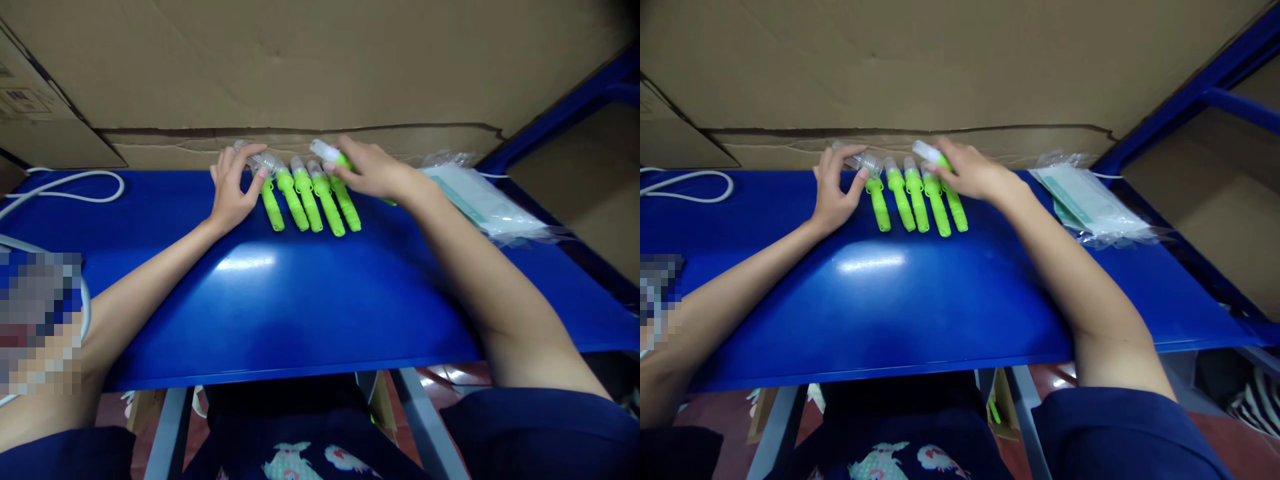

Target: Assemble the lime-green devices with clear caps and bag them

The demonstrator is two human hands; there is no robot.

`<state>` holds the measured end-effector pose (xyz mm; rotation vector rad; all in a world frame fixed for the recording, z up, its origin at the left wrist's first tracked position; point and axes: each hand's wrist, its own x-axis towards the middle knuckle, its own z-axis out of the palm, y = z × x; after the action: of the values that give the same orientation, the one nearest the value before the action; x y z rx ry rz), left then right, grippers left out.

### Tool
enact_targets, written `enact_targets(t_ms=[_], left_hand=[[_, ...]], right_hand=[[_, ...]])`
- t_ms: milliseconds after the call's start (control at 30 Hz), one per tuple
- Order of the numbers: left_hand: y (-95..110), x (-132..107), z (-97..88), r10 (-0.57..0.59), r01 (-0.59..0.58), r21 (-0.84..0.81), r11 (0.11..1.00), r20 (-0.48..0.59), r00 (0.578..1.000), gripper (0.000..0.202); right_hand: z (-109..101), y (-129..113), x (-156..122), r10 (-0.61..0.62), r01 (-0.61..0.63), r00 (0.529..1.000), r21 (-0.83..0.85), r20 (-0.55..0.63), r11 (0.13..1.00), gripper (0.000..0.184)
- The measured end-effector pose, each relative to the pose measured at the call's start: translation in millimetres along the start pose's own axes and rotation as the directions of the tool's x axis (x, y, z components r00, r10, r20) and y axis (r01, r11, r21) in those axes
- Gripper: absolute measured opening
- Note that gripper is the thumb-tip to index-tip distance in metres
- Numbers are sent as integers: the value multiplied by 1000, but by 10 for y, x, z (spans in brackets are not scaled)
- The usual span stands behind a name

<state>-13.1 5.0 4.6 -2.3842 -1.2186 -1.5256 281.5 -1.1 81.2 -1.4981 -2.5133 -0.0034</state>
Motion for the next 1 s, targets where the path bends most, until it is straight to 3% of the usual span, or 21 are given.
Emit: enact_targets(t_ms=[133, 400, 467, 667, 1000], left_hand=[[43, 2, 43, -31, 40, -176, 984, 54, 998, 57], [73, 3, 29, -42, 53, -223, 973, 57, 998, 57], [130, -4, 14, 2, 23, -218, 976, 113, 994, 55], [279, -45, -11, 113, -80, -170, 982, 192, 975, 54], [266, -41, -16, 234, -198, -161, 967, 251, 939, 46]], right_hand=[[21, -306, -66, -160, 159, 987, 64, 15, 985, 37], [1, -446, -121, -154, 149, 986, 79, 67, 986, 35], [40, -463, -113, -126, 120, 990, 90, 70, 989, 44], [109, -508, -98, -104, 99, 994, 173, 17, 980, 96], [62, -576, -128, -128, 116, 991, 217, 42, 969, 119]])
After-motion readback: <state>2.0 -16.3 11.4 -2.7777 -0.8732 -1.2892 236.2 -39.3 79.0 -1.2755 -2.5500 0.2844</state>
